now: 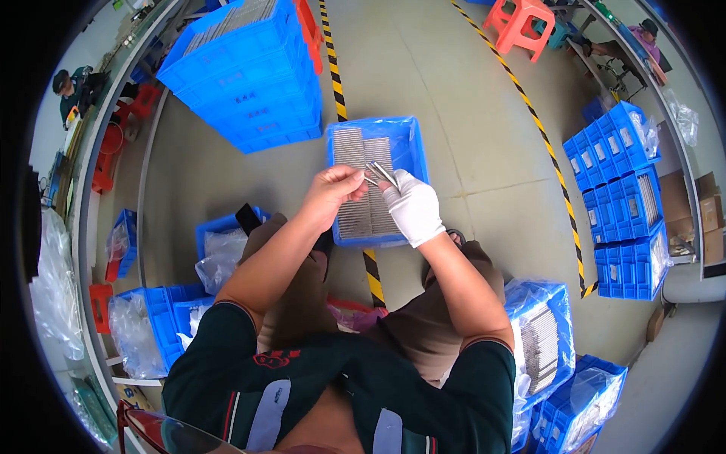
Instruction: The person sorts and organizes metal strips into blue plastic crates by hand, wearing a protective glove.
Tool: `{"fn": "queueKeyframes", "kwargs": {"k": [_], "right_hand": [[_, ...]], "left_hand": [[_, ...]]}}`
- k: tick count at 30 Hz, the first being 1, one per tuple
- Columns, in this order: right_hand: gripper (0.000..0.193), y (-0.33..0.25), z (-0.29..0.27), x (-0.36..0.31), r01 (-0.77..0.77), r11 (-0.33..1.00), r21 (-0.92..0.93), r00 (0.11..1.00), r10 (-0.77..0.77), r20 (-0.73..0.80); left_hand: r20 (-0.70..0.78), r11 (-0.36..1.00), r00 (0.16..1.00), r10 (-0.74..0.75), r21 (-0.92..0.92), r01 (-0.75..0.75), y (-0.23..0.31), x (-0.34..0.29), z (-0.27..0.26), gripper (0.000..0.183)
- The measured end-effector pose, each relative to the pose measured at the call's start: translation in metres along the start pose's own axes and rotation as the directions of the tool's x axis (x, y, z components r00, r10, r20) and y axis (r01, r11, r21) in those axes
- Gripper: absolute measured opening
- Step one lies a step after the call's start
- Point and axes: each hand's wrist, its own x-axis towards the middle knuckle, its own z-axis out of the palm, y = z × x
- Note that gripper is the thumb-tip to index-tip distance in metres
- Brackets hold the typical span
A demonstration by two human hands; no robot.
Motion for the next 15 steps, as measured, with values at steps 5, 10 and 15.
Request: {"fn": "queueKeyframes", "kwargs": {"k": [5,10,15], "right_hand": [[0.015,-0.001,-0.011,0.000,-0.351,0.861,0.368,0.917,0.238,0.319],[0.016,-0.003,-0.010,-0.002,-0.424,0.780,0.460,0.885,0.249,0.393],[0.015,-0.002,-0.013,-0.001,-0.492,0.746,0.449,0.849,0.297,0.437]], "left_hand": [[-0.014,0.995,0.996,0.087,-0.047,-0.088,0.006,0.003,-0.005,0.018],[0.079,0.997,0.997,0.013,-0.080,-0.007,0.008,0.001,-0.005,0.016],[0.059,0.996,0.998,0.029,0.079,-0.033,0.014,0.000,-0.005,0.017]]}}
